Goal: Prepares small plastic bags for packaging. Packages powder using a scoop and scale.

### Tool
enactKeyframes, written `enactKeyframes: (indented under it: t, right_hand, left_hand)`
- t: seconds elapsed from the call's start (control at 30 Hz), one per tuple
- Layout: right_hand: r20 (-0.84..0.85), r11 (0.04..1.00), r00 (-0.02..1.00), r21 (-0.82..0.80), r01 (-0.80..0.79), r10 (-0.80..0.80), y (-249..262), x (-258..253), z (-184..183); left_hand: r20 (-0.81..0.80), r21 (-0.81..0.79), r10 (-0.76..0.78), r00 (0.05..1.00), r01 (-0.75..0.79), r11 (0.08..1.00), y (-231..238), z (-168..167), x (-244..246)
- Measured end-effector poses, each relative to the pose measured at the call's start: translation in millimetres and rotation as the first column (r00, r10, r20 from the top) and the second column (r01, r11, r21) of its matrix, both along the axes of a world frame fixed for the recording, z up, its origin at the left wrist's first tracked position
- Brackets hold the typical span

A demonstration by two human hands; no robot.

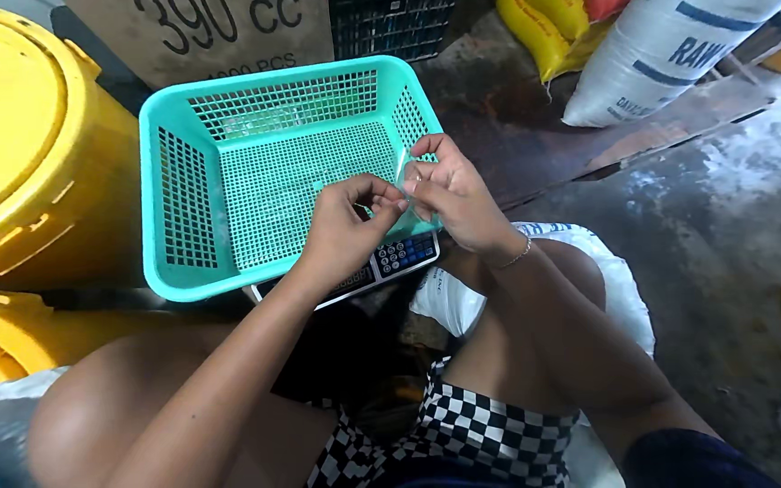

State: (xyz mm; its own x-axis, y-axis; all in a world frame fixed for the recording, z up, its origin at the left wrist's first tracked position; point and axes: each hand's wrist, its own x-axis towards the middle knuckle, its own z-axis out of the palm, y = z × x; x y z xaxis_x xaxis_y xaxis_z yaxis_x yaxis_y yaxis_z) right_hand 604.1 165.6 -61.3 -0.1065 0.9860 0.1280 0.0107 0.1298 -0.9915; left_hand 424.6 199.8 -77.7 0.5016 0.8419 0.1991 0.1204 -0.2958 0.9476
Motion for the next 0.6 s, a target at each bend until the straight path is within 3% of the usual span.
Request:
enactKeyframes:
  t: [0.1,0.33,0.6]
  right_hand:
    - [-0.061,0.999,0.998,0.012,-0.031,0.031,-2.5,-6.8,-1.1]
    - [-0.044,0.993,0.992,0.005,0.117,-0.117,1.6,4.8,5.4]
    - [0.136,0.999,0.99,0.043,0.015,-0.021,-0.1,22.3,13.7]
  left_hand:
    - [0.062,-0.063,-0.037,0.997,0.041,0.997,-1.2,0.0,1.5]
    - [0.015,-0.01,-0.014,1.0,0.015,1.0,2.5,5.5,-3.8]
    - [-0.038,0.078,0.021,0.999,-0.018,0.997,6.5,4.0,-7.8]
